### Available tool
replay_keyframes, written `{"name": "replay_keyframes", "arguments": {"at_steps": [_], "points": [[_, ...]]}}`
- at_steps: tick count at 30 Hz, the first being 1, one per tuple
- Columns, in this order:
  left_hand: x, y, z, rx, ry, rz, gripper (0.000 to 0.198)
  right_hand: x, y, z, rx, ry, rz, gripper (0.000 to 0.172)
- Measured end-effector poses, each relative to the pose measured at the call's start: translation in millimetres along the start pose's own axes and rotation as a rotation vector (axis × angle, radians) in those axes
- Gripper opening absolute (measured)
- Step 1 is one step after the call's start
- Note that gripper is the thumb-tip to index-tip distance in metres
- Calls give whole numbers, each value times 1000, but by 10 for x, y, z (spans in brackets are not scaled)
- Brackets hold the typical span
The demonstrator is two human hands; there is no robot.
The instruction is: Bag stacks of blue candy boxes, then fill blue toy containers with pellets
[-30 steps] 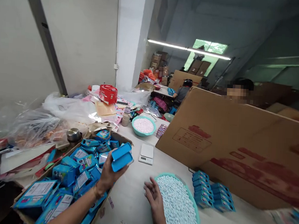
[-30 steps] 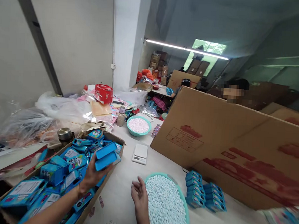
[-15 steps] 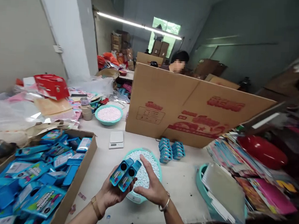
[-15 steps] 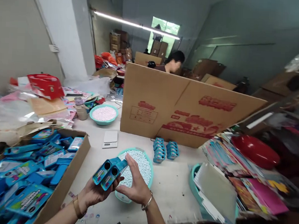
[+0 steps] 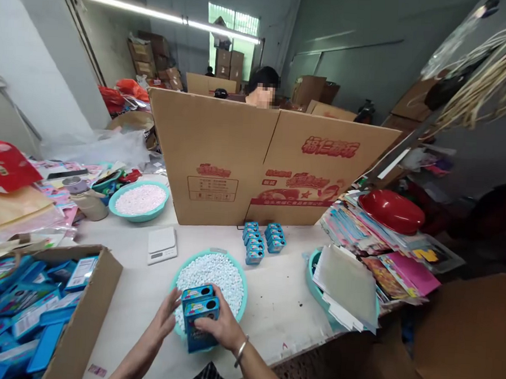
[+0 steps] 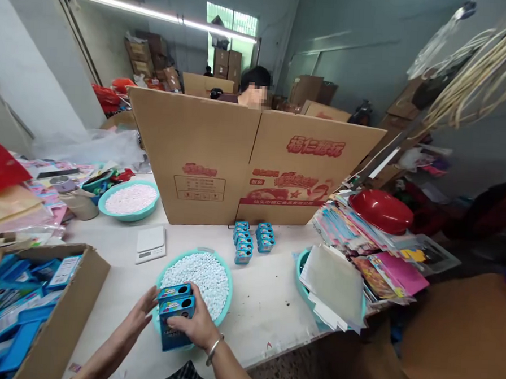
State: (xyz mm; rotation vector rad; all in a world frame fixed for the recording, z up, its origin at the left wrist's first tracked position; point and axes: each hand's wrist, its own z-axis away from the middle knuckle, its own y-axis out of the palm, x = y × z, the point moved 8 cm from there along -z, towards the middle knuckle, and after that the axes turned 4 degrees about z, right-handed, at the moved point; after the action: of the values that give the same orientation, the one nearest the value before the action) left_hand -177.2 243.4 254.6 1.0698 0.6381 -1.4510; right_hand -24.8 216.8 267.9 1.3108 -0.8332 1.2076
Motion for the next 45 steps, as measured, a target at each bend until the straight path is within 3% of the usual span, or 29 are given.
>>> {"name": "replay_keyframes", "arguments": {"at_steps": [3, 5, 8, 11, 15, 17, 19, 22, 25, 29, 32, 36, 41, 45], "points": [[29, -26, -92, -75, 7, -50, 110, -278, 165, -129, -26, -27, -69, 91], [97, -41, -107, -116, -26, -64, 109, -413, 247, -158, 3, -31, -36, 95], [272, -52, -106, -82, -65, -42, 102, -631, 305, -118, 72, 18, 29, 105], [432, -139, -122, -88, -66, 19, 102, -778, 297, -101, 23, 16, 109, 108], [477, -244, -200, -4, -110, 1, 103, -948, 230, -162, -137, 79, 218, 83], [434, -346, -265, 59, -139, -53, 97, -1001, 86, -144, -245, 75, 361, 75], [318, -536, -370, 51, -76, -228, 91, -1027, -140, -58, -389, 41, 647, 86], [78, -701, -551, -2, 164, -801, 74, -1175, -440, 63, -516, 99, 1059, 119], [83, -446, -705, 128, 307, -1333, 61, -1355, -585, 3, -513, 181, 1226, 124], [290, 85, -858, 354, 326, -1603, 57, -1344, -628, -274, -488, 134, 1279, 117], [355, 357, -986, 362, 317, -1641, 53, -1273, -702, -457, -424, 58, 1243, 108], [390, 529, -1138, 297, 287, -1641, 52, -1151, -872, -586, -414, -92, 1052, 84], [426, 596, -1231, 173, 241, -1613, 60, -1020, -1100, -665, -642, -189, 521, 37], [442, 593, -1251, 91, 204, -1532, 67, -1179, -1181, -741, -823, -19, 41, 38]]}}
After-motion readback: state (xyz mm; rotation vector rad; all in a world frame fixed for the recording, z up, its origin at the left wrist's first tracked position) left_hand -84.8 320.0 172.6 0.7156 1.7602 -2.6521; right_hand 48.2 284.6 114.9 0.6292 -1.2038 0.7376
